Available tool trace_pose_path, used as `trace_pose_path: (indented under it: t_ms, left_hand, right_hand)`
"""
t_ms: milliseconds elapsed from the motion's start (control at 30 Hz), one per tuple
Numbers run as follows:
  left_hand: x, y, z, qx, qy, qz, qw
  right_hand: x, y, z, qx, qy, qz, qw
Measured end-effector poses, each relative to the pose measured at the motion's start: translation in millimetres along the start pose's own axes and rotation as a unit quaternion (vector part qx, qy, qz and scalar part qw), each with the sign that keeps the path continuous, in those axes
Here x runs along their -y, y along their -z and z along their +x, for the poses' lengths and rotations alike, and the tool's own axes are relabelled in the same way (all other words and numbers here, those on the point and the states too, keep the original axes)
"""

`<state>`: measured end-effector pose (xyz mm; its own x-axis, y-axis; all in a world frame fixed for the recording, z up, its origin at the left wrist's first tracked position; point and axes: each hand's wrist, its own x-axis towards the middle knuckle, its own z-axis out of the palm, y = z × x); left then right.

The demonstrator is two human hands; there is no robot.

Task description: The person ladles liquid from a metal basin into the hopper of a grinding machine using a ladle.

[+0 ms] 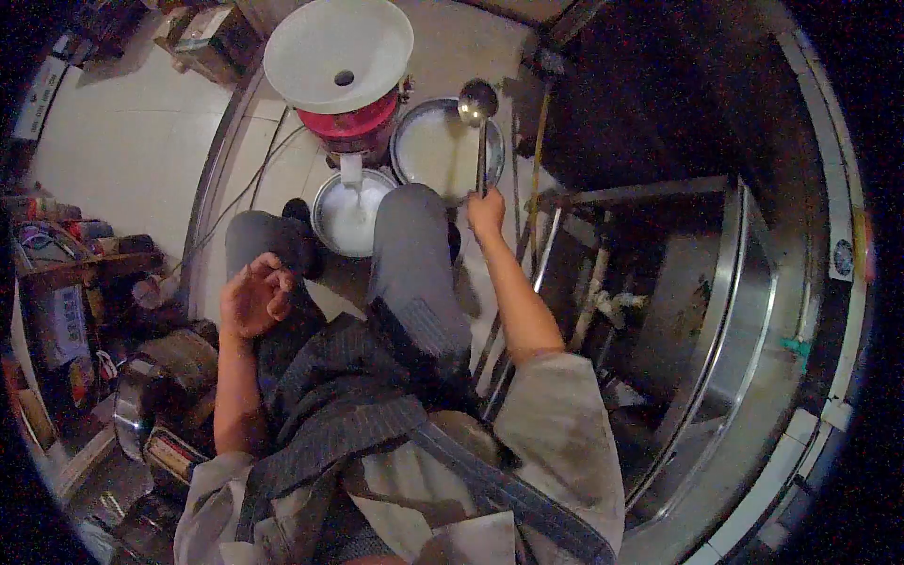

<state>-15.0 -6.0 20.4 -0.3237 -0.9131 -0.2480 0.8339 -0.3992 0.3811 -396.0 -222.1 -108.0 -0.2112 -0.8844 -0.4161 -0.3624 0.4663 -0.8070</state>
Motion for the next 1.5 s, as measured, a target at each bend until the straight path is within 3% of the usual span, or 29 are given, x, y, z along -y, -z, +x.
trace_pose_path:
  t_ms: [33,67,133,167,267,333,400,500,600,700,833,967,1067,1100,1200,1233,1300,1433,1500]
  left_hand:
    - [-1.4,1.0,0.1,-0.006,0.008,0.008,1.0]
    - [-2.2,2.4,0.3,-0.013,0.015,0.014,1.0]
    - [-2.5,1.2,-0.4,-0.041,0.019,0.02,0.999]
    - [-3.4,1.3,-2.5,-0.063,0.02,0.027,0.997]
    - [-6.3,6.5,-1.0,-0.064,0.046,-0.002,0.997]
    - [-4.8,1.1,11.4,-0.067,0.053,0.02,0.996]
    - [-1.0,-4.9,8.3,-0.066,0.035,0.022,0.997]
    - [0.9,-6.5,9.6,-0.062,0.043,0.024,0.997]
    - [1.7,-5.9,8.5,-0.055,0.04,0.024,0.997]
    - [5.3,-10.8,8.9,-0.058,0.038,0.061,0.996]
    - [10.0,-7.4,11.0,-0.058,0.042,0.066,0.995]
    - [11.7,-6.1,10.3,-0.056,0.045,0.075,0.995]
    - [11.4,-5.6,10.2,-0.059,0.049,0.083,0.994]
    - [12.7,-3.1,10.3,-0.057,0.047,0.083,0.994]
    - [20.4,3.1,9.2,-0.04,0.036,0.1,0.994]
    - [21.9,2.8,9.2,-0.041,0.035,0.101,0.993]
    - [24.1,1.8,9.3,-0.034,0.029,0.103,0.994]
    - [23.2,2.3,4.4,-0.03,0.014,0.13,0.991]
    - [22.8,5.9,2.8,-0.025,0.005,0.138,0.99]
  right_hand:
    - [-27.8,-2.5,18.8,-0.013,-0.025,-0.084,0.996]
    - [-49.6,-4.0,31.6,-0.007,-0.031,-0.083,0.996]
    - [-70.3,-11.3,38.7,-0.03,0.011,-0.345,0.938]
    - [-74.3,-13.5,30.2,-0.045,-0.046,-0.307,0.949]
    - [-136.8,-35.3,58.3,-0.019,0.013,-0.403,0.915]
    - [-166.9,-25.9,76.6,-0.027,0.012,-0.37,0.928]
    - [-221.6,-14.0,105.2,0.023,0.108,-0.424,0.899]
    - [-341.0,-13.2,174.2,0.083,0.442,-0.53,0.719]
    - [-218.6,-13.9,101.0,0.173,0.388,-0.526,0.737]
    - [-220.2,-26.2,101.9,0.242,0.286,-0.652,0.66]
    - [-216.4,-26.2,103.4,0.237,0.274,-0.655,0.663]
    - [-211.0,-29.9,118.9,0.163,0.233,-0.618,0.733]
    - [-184.8,-15.4,145.5,0.023,0.227,-0.472,0.851]
    - [-104.7,-13.6,107.3,-0.021,0.151,-0.295,0.943]
    - [55.0,14.5,61.7,-0.156,0.349,-0.226,0.896]
    - [119.6,17.2,14.8,-0.154,0.479,-0.147,0.852]
    - [206.4,18.3,-57.6,-0.133,0.616,-0.008,0.777]
    - [305.0,23.1,-153.8,-0.047,0.78,0.042,0.623]
    - [314.9,18.2,-183.1,-0.035,0.78,0.093,0.618]
